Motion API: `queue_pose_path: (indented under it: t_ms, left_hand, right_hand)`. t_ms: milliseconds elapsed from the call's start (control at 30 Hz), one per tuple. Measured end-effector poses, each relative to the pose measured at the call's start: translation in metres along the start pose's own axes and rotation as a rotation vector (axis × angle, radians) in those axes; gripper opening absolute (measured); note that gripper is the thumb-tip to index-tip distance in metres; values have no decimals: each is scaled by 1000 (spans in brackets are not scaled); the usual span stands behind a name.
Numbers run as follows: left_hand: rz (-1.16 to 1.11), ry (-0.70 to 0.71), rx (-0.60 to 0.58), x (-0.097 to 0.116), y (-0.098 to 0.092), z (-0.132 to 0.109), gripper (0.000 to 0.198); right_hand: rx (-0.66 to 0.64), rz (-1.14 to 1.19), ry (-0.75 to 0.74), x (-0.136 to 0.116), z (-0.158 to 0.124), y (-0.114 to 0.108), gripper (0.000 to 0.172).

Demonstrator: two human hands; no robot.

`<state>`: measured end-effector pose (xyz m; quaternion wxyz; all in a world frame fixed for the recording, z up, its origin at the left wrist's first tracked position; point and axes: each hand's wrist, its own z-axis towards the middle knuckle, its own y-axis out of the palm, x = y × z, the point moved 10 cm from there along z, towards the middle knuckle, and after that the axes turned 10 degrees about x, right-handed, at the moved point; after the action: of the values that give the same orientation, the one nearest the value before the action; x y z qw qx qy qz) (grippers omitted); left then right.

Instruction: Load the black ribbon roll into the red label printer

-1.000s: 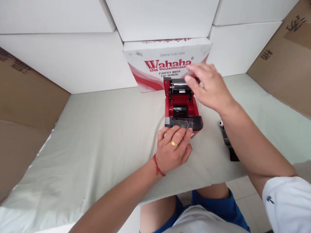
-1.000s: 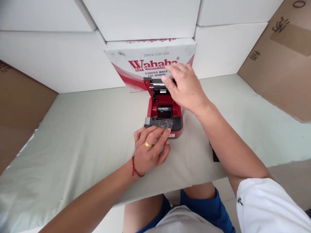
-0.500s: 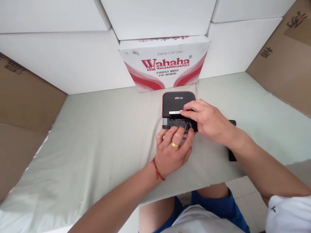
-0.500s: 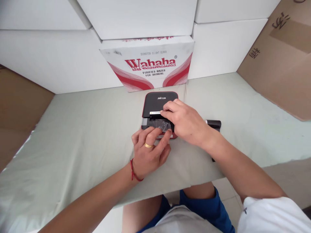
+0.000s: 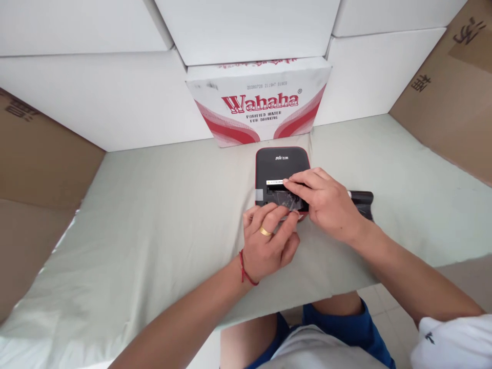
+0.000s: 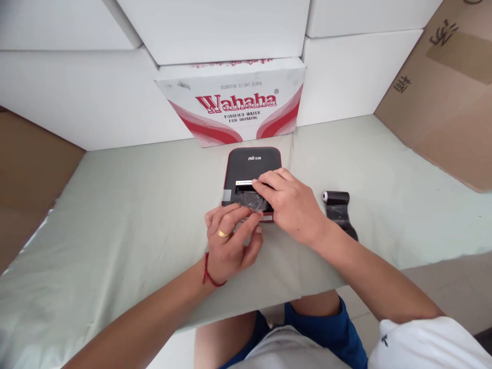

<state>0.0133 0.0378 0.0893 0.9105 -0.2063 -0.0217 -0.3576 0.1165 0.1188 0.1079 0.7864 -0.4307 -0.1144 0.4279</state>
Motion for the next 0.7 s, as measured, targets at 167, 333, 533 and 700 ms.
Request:
queue_pose_path:
  t_ms: [167, 333, 533, 700]
  left_hand:
    - [-190, -168, 149, -32, -20, 5, 42]
    - [-292, -745, 219, -122, -11, -16, 30]
    - [-890, -1113, 33, -160, 50, -37, 71]
    - [-1123, -1196, -14, -153, 67, -42, 91]
  right_hand:
    - [125, 30, -164, -43, -13, -12, 37]
    - [170, -83, -136, -65, -19, -18, 35]
    - [216, -57, -53, -69, -25, -11, 34]
    - [242, -46, 7, -65, -26, -10, 38]
